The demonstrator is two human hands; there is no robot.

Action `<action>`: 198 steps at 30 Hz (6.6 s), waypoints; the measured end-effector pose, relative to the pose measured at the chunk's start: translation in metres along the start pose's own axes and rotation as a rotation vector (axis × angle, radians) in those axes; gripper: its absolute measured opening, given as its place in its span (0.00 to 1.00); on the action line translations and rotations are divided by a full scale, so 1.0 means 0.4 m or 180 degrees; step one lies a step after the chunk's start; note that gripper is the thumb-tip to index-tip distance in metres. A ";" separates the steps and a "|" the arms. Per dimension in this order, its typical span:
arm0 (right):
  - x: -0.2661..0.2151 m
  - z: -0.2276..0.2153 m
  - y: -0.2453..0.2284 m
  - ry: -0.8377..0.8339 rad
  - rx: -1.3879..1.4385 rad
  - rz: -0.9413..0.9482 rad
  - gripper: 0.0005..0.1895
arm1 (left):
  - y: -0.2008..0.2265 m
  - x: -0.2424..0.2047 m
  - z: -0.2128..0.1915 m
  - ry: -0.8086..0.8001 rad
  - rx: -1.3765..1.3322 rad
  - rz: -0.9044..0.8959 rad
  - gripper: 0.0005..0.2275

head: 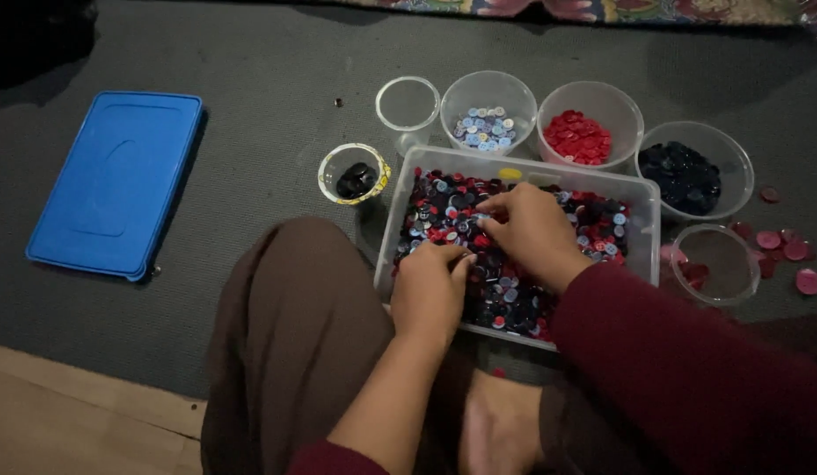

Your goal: Sorting various colored buttons from a large container into smaller separate containers based on color.

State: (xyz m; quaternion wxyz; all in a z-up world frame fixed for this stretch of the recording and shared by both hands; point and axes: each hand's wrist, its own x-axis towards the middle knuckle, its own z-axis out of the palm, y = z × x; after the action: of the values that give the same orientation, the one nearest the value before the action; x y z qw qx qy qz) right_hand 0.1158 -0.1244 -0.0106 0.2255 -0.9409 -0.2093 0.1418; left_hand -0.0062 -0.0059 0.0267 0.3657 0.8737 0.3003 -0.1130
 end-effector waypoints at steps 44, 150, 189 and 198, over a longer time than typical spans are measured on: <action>-0.122 -0.030 0.096 0.0362 0.2386 0.1479 0.13 | 0.115 0.249 0.070 0.0734 -0.0956 0.0474 0.14; -0.013 0.023 0.111 0.0454 0.3324 0.1290 0.19 | 0.048 0.246 0.097 0.0770 -0.0768 0.0139 0.04; -0.141 -0.012 0.118 0.0405 -0.0737 0.0268 0.11 | -0.035 0.096 0.079 0.1122 0.1447 0.0853 0.09; -0.157 -0.007 0.076 0.0397 -0.0167 0.0236 0.08 | 0.013 0.186 0.048 0.0665 0.0526 0.0750 0.16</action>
State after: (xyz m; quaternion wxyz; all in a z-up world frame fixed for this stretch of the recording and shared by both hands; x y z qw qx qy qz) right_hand 0.0720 -0.1787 -0.0122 0.2079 -0.9606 -0.1636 0.0857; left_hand 0.0566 0.0106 -0.0152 0.2701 0.9369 0.2218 -0.0021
